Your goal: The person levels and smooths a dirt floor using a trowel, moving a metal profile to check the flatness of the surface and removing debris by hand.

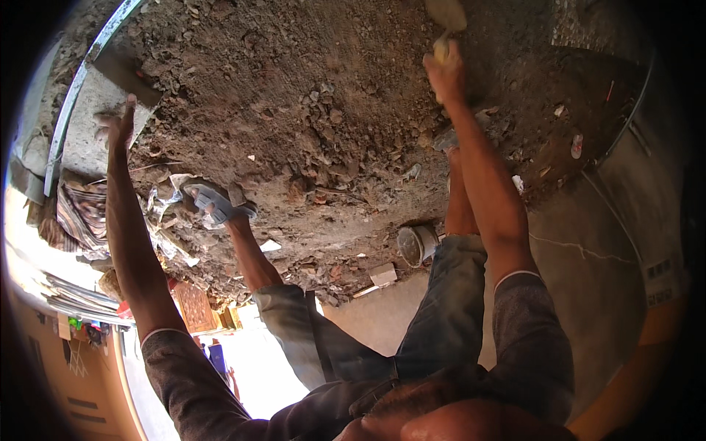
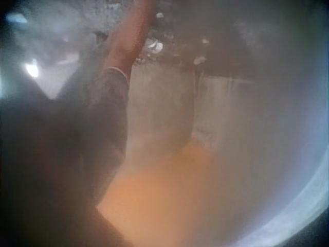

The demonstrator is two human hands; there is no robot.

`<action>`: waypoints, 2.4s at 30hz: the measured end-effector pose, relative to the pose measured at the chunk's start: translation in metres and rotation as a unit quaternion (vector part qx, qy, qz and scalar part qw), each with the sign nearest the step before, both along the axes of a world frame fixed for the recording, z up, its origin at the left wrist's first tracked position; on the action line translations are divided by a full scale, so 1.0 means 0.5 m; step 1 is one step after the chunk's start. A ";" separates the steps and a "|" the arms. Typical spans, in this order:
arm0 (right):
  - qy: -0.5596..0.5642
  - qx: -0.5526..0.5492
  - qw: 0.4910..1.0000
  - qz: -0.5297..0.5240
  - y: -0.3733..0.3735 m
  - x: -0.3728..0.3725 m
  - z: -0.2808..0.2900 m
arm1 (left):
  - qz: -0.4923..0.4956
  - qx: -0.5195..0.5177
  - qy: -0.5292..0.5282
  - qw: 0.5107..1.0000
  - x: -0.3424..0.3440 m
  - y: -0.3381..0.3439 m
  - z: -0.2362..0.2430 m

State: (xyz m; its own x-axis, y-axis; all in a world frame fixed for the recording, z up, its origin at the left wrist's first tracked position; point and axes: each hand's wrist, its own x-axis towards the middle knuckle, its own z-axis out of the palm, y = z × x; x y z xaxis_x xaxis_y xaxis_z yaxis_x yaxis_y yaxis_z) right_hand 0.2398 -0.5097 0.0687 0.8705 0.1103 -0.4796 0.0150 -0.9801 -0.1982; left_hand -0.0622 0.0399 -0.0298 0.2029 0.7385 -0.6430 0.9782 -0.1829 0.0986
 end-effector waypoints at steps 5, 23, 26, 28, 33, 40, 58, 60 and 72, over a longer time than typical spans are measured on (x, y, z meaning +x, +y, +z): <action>0.174 0.030 0.974 -0.142 -0.029 -0.042 -0.052 | -0.012 0.007 0.005 1.000 -0.032 0.025 -0.019; 0.018 0.059 0.980 -0.189 -0.065 0.050 -0.011 | -0.022 0.005 -0.009 1.000 -0.034 0.025 -0.008; 0.065 0.045 0.982 -0.173 -0.141 -0.138 -0.059 | -0.022 0.013 -0.011 1.000 -0.019 0.012 -0.034; 0.202 0.021 0.968 -0.149 -0.190 -0.270 -0.017 | -0.033 0.020 -0.004 0.999 -0.078 0.042 -0.028; 0.110 0.004 0.988 -0.104 -0.235 -0.218 0.053 | -0.033 0.008 0.048 0.998 -0.026 0.017 -0.005; 0.015 0.143 0.864 -0.483 -0.099 -0.088 -0.074 | -0.014 0.014 0.014 1.000 0.021 -0.005 -0.003; 0.090 -0.008 0.958 -0.271 -0.145 -0.220 -0.022 | -0.019 0.006 -0.020 1.000 -0.042 0.027 -0.028; 0.216 -0.040 0.954 -0.204 -0.176 -0.285 0.086 | -0.032 0.014 -0.022 0.999 -0.070 0.031 -0.022; 0.112 0.019 0.989 -0.091 -0.103 -0.129 -0.025 | -0.047 0.031 -0.036 0.998 -0.086 0.054 -0.046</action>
